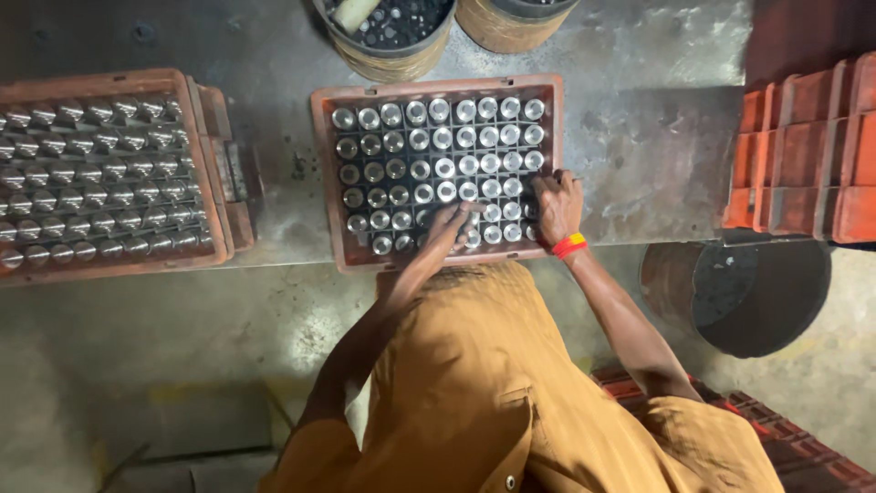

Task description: The person repeatedly rubs small cylindrical metal parts in a tray with a cylindrical tool to polish them. They occasionally dip the tool into a container of small dark pellets and continue rubbing the parts. The person also picks up and places the metal parts within the tray.

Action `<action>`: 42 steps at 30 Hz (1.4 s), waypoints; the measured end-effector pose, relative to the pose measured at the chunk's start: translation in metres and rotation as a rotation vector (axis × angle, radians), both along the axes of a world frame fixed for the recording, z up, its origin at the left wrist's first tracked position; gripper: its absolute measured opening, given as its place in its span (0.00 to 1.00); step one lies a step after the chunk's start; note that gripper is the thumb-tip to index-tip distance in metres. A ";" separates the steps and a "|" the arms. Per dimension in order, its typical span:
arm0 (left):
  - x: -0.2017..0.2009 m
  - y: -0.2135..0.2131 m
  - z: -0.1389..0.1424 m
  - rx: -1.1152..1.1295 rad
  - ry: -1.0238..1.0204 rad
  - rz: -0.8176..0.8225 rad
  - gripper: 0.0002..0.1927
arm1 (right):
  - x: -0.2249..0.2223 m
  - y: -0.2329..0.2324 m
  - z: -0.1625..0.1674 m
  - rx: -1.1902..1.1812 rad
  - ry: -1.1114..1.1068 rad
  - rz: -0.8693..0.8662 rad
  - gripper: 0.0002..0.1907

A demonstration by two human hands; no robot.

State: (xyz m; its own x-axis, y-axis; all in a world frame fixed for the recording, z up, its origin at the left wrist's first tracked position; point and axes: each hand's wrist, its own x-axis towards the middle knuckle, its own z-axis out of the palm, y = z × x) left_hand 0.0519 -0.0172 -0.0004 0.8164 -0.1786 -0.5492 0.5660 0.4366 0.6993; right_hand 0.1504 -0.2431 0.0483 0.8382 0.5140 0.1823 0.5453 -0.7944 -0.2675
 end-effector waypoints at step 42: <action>0.150 0.098 0.064 0.067 -0.438 0.645 0.07 | 0.005 -0.062 0.016 0.522 0.192 -0.139 0.15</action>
